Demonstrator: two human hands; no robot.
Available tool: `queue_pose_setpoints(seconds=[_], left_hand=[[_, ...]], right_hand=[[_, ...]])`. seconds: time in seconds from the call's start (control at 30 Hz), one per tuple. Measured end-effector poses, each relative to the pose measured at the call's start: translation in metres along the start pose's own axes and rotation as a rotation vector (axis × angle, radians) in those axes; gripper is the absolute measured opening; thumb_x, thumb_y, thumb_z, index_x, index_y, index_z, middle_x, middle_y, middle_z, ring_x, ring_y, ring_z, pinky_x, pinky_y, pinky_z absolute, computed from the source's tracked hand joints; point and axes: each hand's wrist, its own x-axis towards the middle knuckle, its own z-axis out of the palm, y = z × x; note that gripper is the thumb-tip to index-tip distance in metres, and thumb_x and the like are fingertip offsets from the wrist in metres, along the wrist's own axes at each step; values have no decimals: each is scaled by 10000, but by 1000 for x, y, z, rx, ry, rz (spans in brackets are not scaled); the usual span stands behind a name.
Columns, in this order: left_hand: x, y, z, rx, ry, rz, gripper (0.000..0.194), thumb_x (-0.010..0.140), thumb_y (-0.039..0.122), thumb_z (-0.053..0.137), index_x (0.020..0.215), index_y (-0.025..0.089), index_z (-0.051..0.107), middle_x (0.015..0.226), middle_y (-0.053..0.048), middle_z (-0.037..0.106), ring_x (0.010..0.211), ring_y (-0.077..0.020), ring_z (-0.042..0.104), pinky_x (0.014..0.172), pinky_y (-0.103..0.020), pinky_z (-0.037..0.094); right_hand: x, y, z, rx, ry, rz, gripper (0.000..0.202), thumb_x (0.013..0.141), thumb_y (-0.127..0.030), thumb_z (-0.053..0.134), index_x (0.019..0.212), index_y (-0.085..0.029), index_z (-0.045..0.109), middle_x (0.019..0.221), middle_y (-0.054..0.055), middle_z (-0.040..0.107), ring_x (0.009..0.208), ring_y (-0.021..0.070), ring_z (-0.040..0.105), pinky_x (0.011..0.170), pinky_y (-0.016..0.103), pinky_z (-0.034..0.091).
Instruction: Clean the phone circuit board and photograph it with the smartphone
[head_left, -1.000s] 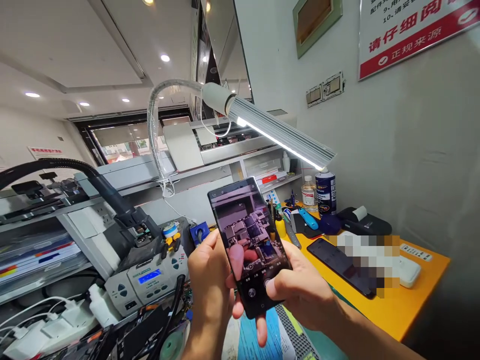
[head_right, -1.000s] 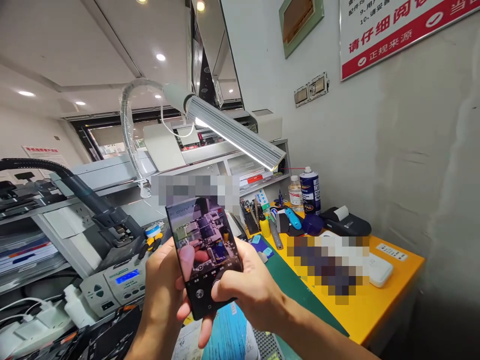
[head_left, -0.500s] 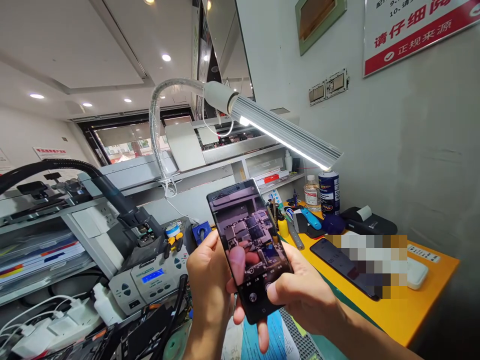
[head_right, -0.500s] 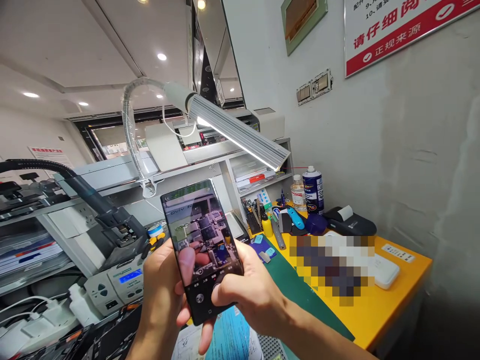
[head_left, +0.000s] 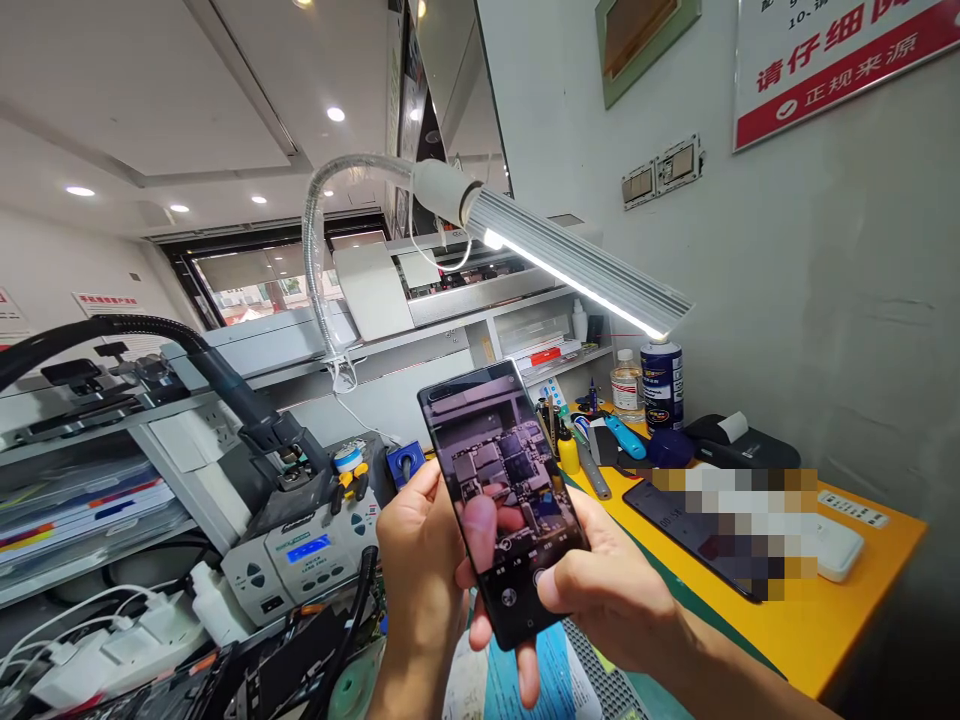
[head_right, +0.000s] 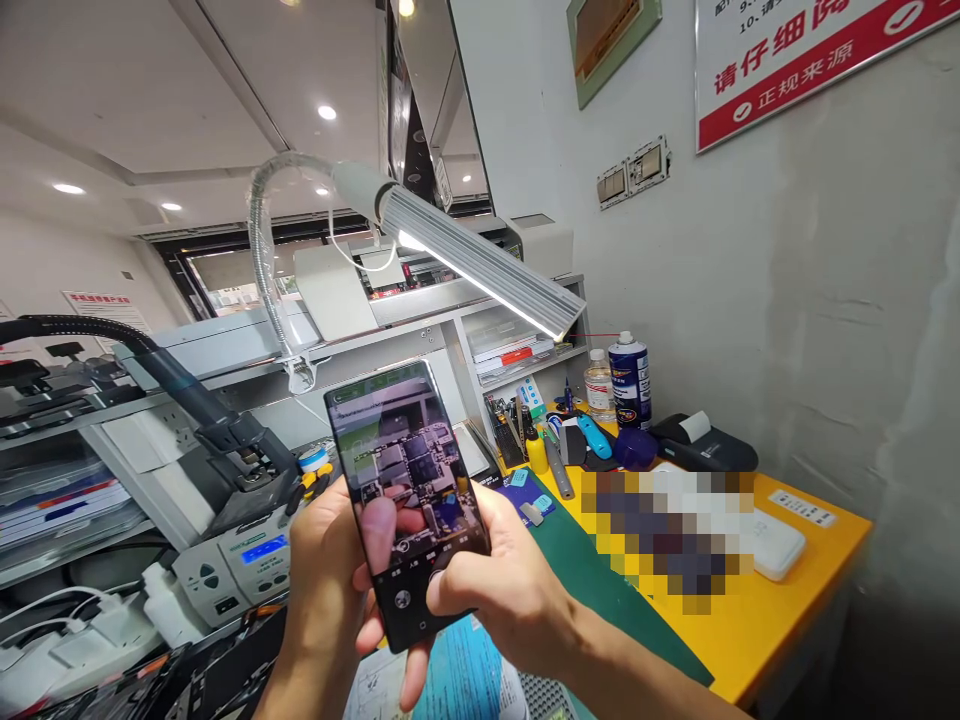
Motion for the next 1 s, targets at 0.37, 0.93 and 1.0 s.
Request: queue_pose_setpoints(seconds=[0.37,0.93,1.0], left_hand=[[0,0,2,-16,5,-11,249,702,443,712,745,198,698,413,72,450,345,-86,337,356,-209,276],[-4,1,4,-10,18,14,244,732,424,690,759,182,698,479,37,590,339,-42,282,359,-179,227],[-4,1,4,-15,22,22,259,749,443,682,757,184,692,486,26,606,360,-56,344,373,-174,245]], right_hand=[[-1,1,-1,1,-28,-23,460,687,-134,648,1145,-114,615,973,143,806,688,255,812,385,210,583],[0,2,-4,59,-98,-66,297,711,-39,591,990,-126,645,888,90,803,682,219,809,414,178,575],[-1,1,-3,55,-107,-60,297,718,-47,581,997,-121,651,943,112,802,726,230,818,420,173,574]])
